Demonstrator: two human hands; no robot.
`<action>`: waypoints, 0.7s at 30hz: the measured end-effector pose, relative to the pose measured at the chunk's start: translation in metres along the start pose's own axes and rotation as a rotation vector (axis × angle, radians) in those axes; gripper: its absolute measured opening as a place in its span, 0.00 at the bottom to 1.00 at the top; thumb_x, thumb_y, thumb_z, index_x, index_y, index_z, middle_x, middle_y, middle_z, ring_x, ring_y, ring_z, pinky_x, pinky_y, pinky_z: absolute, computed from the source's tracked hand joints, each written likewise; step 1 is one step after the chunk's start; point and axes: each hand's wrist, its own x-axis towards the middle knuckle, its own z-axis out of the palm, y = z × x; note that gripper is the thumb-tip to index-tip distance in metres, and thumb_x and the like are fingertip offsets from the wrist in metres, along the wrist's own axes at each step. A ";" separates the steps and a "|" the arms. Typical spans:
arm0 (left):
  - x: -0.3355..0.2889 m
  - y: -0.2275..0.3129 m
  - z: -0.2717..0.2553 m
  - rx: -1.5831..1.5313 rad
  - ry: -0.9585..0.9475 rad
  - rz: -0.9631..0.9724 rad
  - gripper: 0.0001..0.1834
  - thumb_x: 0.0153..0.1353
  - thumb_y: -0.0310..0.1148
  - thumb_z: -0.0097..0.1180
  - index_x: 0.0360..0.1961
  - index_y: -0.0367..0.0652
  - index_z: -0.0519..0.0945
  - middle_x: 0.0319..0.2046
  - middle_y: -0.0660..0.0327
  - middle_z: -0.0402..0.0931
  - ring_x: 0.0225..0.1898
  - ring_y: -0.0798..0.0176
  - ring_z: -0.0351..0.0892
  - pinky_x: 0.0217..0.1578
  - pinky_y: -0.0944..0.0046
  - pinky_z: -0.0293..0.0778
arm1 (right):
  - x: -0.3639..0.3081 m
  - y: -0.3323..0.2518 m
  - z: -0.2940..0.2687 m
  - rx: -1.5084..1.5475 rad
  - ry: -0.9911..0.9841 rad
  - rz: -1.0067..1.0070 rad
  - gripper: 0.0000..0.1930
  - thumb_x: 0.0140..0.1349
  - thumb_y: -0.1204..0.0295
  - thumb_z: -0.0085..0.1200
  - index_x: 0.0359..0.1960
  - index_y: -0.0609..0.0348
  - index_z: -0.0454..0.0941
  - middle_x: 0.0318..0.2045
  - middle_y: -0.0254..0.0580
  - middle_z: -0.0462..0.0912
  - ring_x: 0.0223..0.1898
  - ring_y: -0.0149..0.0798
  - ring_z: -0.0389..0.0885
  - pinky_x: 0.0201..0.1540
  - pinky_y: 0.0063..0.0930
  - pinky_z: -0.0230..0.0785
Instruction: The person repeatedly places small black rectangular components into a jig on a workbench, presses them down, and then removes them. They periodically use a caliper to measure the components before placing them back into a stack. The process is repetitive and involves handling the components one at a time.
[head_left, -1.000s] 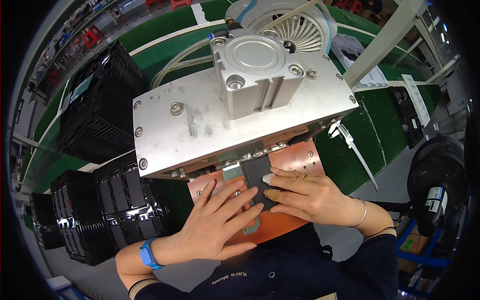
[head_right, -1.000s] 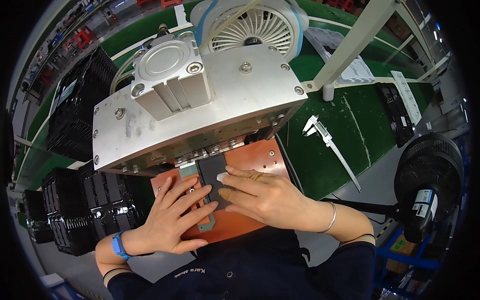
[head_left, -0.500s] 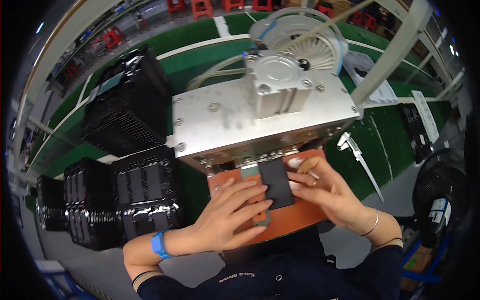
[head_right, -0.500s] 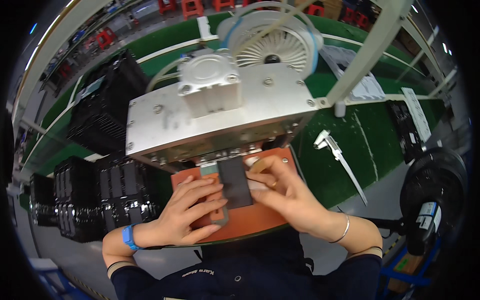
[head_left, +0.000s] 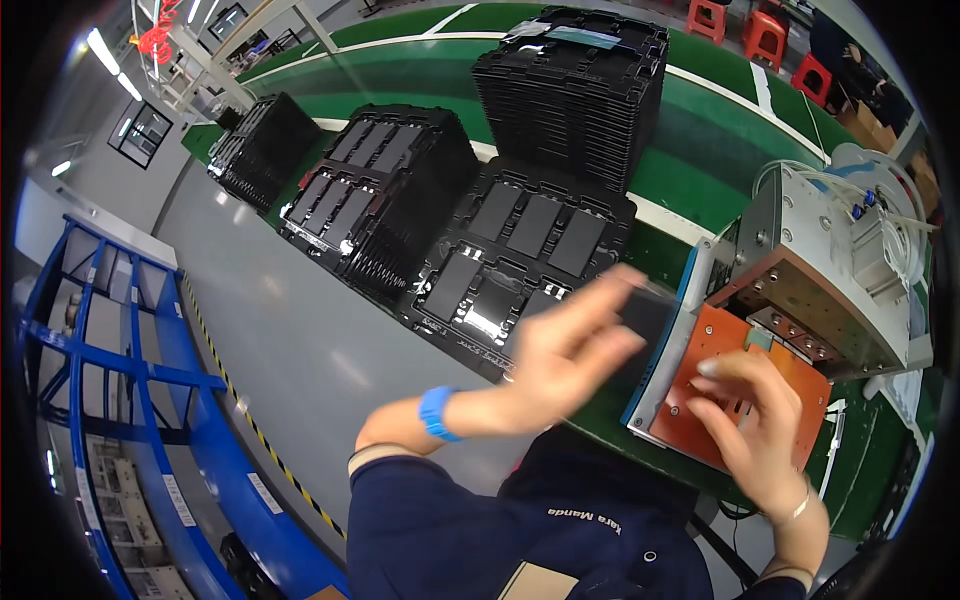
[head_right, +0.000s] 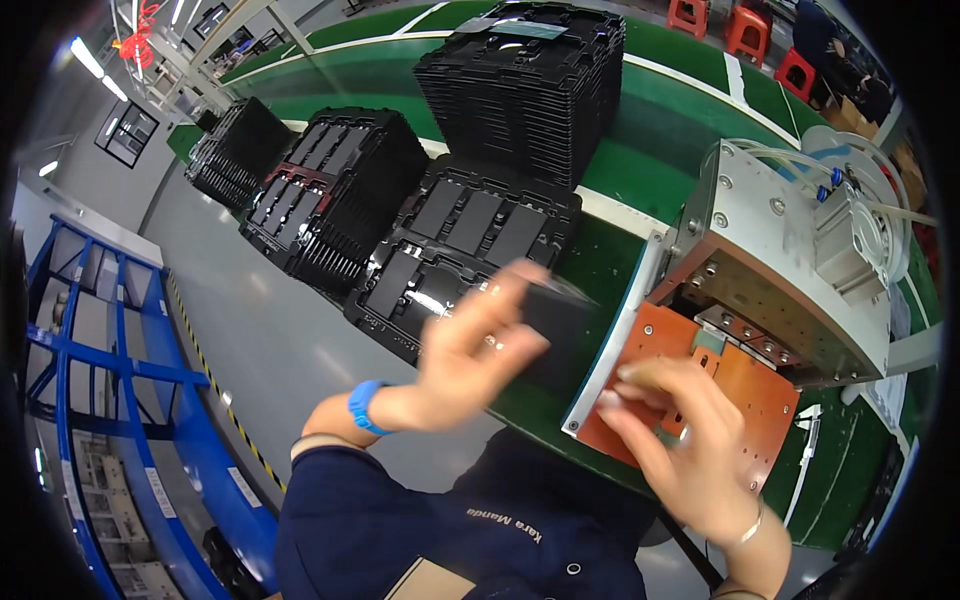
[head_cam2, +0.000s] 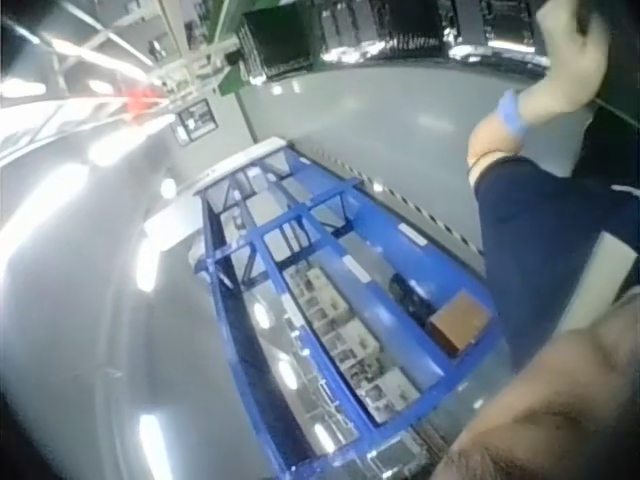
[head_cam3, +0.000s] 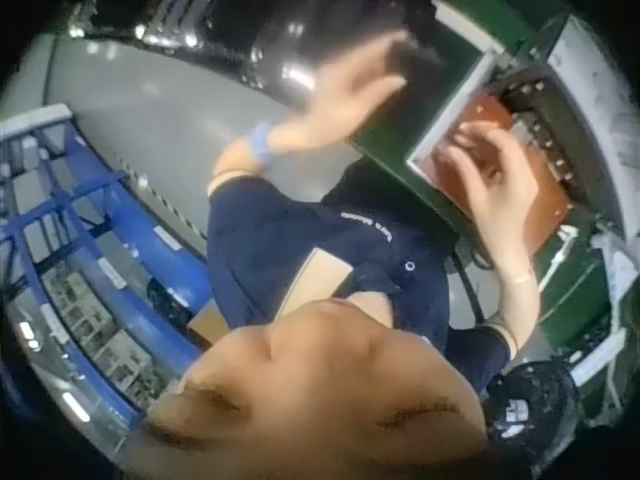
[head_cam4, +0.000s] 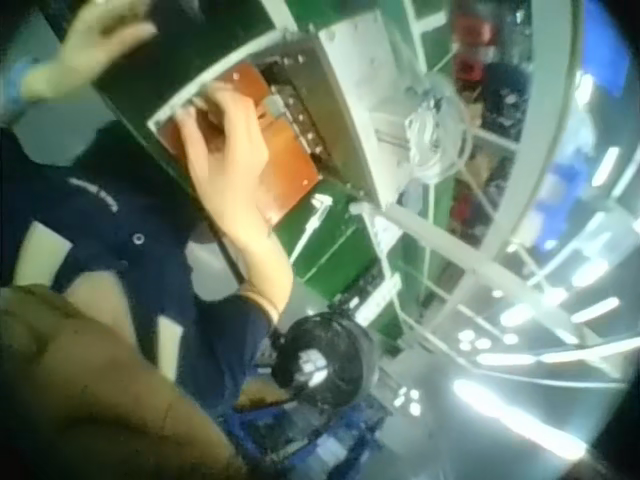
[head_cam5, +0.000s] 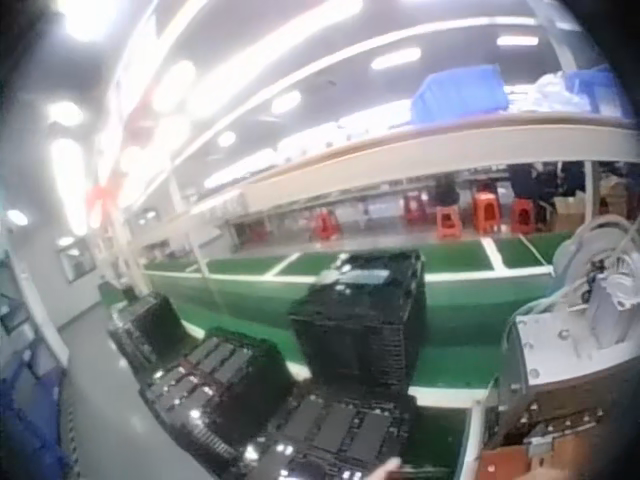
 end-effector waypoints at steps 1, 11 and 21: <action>0.001 -0.012 -0.021 0.136 0.191 0.086 0.24 0.62 0.25 0.56 0.60 0.34 0.71 0.51 0.49 0.76 0.39 0.71 0.77 0.41 0.70 0.74 | 0.016 0.003 0.006 -0.096 -0.060 -0.099 0.13 0.53 0.79 0.63 0.40 0.62 0.74 0.29 0.36 0.77 0.28 0.32 0.80 0.31 0.24 0.74; -0.030 -0.043 -0.096 1.185 0.347 0.058 0.16 0.54 0.32 0.64 0.44 0.36 0.82 0.35 0.57 0.71 0.38 0.54 0.67 0.40 0.57 0.67 | 0.114 0.043 0.112 -0.735 -0.509 -0.818 0.05 0.55 0.70 0.52 0.31 0.57 0.76 0.29 0.31 0.77 0.40 0.32 0.77 0.33 0.26 0.72; -0.012 -0.035 -0.125 1.400 0.298 -0.238 0.21 0.48 0.44 0.69 0.30 0.36 0.78 0.33 0.54 0.72 0.39 0.52 0.72 0.38 0.55 0.73 | 0.118 0.042 0.143 -0.896 -0.477 -0.994 0.06 0.58 0.68 0.51 0.29 0.56 0.75 0.27 0.37 0.80 0.43 0.38 0.77 0.39 0.33 0.74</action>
